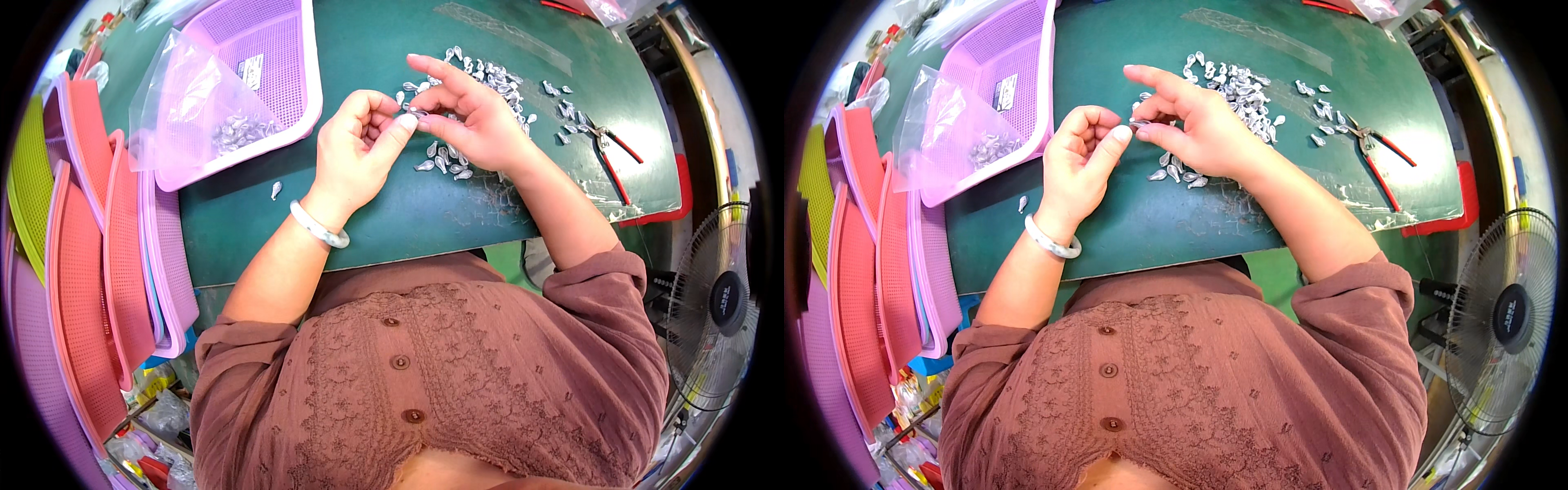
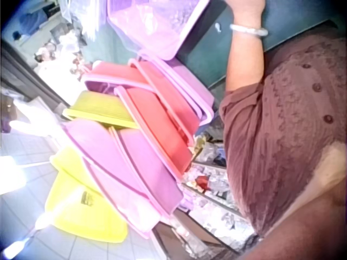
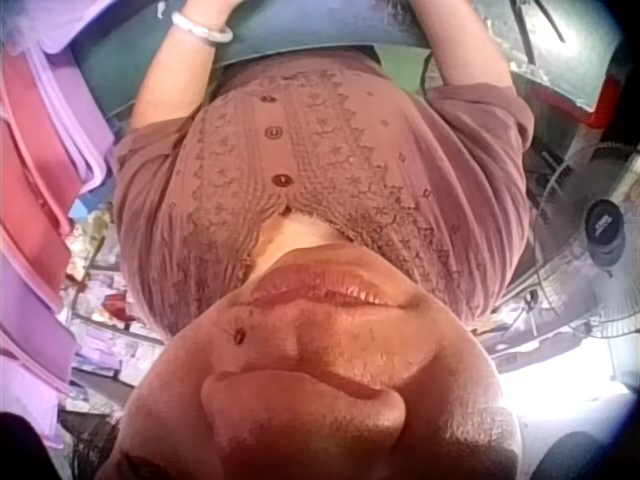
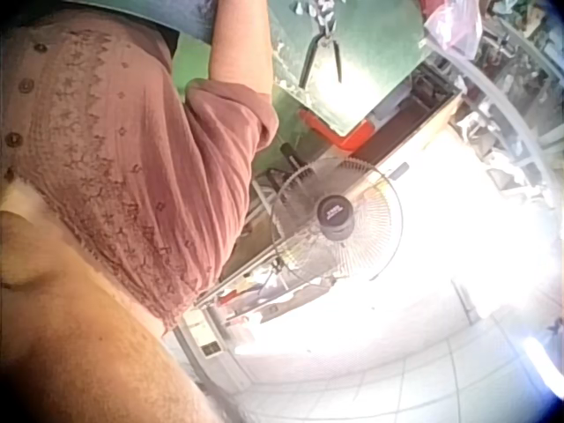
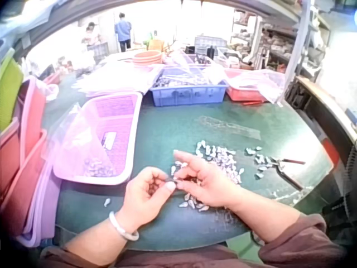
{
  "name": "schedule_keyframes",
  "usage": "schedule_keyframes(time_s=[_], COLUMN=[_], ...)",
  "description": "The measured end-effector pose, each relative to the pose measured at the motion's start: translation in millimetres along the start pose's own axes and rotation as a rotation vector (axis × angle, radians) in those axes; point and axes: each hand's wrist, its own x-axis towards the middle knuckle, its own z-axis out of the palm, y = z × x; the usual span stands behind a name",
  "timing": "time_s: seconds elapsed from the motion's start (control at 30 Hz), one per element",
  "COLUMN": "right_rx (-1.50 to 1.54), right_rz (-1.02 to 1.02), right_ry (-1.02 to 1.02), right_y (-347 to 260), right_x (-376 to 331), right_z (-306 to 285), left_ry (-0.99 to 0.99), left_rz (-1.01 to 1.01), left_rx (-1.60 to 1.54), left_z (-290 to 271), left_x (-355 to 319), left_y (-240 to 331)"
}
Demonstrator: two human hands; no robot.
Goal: The person repeatedly picks up small silver-wrapped items from a pile on a green table, folds the wrappers by hand, and places them into a purple basket. The person also uses red-handled pliers to trim the end of one item before continuing the wrapping process.
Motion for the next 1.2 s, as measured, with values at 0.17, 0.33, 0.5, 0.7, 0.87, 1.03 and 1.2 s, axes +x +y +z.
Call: schedule_keyframes(time_s=[0.17,0.33,0.5,0.7,0.87,1.03,1.2], right_rx=[-0.37,-0.45,-0.307,-0.25,-0.31,-0.3,-0.296], right_rz=[-0.105,-0.188,-0.146,-0.149,-0.186,-0.152,-0.161], right_ry=[0.013,-0.004,0.044,0.071,0.079,0.076,0.083], right_y=[-9.1,-9.0,-2.5,-2.3,-5.1,-6.5,-7.2], right_x=[0.2,0.2,0.1,-0.1,0.5,-0.4,-0.2], right_z=[3.2,4.2,4.1,3.9,3.0,3.7,3.9], left_ry=[-0.129,-0.146,-0.131,-0.122,-0.141,-0.132,-0.142], left_rz=[-0.261,-0.311,-0.375,-0.45,-0.445,-0.446,-0.476], left_rx=[-0.076,-0.114,-0.245,-0.316,-0.328,-0.321,-0.392], left_z=[-3.3,-2.2,-4.0,-6.6,-8.4,-8.7,-10.8], left_x=[1.4,3.1,3.7,4.6,5.2,5.0,5.3], left_y=[9.1,2.4,4.2,5.3,3.9,4.0,2.9])
